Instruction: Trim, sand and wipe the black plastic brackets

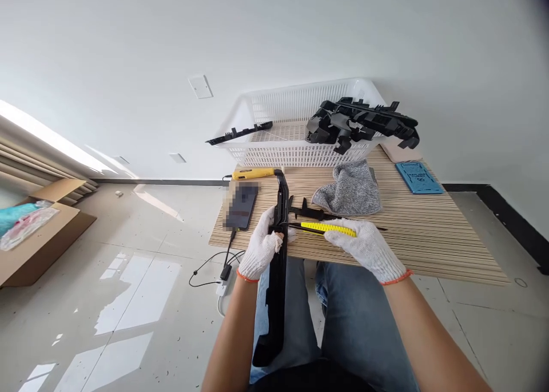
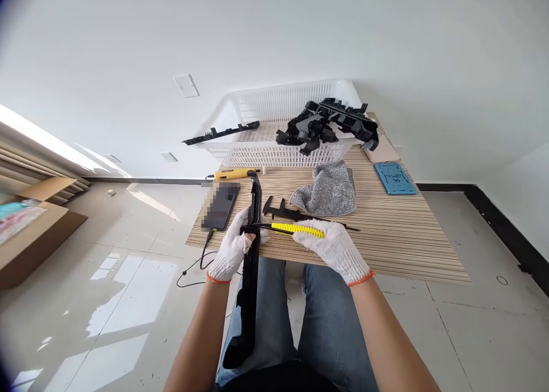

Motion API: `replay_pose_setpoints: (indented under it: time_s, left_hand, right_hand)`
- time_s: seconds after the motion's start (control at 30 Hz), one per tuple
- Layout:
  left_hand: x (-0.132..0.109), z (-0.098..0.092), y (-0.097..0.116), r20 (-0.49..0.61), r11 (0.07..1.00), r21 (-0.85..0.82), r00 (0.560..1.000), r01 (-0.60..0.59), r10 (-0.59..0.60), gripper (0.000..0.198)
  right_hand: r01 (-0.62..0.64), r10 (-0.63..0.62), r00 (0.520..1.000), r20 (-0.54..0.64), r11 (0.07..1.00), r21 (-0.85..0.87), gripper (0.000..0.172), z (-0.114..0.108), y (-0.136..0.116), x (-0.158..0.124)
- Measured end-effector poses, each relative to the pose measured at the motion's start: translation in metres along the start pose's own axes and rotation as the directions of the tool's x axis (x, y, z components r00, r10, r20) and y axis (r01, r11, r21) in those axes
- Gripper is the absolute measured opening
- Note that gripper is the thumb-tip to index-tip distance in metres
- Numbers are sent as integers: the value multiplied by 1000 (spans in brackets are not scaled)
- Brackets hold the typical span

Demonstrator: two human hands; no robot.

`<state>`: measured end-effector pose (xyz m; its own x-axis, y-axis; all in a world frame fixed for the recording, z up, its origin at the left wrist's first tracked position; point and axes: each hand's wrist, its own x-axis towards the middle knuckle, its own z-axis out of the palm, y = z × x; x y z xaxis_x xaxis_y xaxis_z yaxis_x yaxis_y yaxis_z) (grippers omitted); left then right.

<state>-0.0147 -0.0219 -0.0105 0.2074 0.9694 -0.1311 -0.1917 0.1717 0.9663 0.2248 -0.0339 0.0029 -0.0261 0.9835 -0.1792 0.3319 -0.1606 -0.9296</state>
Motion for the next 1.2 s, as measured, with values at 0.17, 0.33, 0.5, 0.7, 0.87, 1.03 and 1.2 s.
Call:
replay_pose_setpoints:
  time_s: [0.17, 0.33, 0.5, 0.7, 0.87, 1.03, 1.2]
  left_hand:
    - [-1, 3, 0, -59, 999, -35, 997, 39, -41, 74]
    - [0, 7, 2, -121, 999, 1, 992, 42, -42, 71]
    - [0, 9, 9, -65, 994, -78, 995, 76, -81, 71]
    - [0, 5, 5, -21, 985, -164, 998, 48, -52, 79]
    - [2, -1, 9, 48, 974, -202, 994, 102, -94, 80]
    - [8, -1, 27, 112, 959, -172, 972, 225, -208, 93]
    - [19, 14, 37, 143, 962, -186, 974, 200, -175, 108]
  right_hand:
    - [39, -34, 997, -68, 996, 81, 55, 2, 4, 2]
    - [23, -19, 999, -45, 996, 92, 58, 1, 7, 2]
    - [36, -32, 999, -43, 994, 104, 57, 0, 7, 2]
    - [10, -7, 999, -36, 996, 93, 55, 1, 4, 0]
    - [17, -16, 1000, -22, 997, 79, 54, 0, 5, 2]
    - [25, -23, 999, -30, 996, 86, 52, 2, 6, 6]
    - [-48, 83, 991, -101, 951, 304, 54, 3, 9, 9]
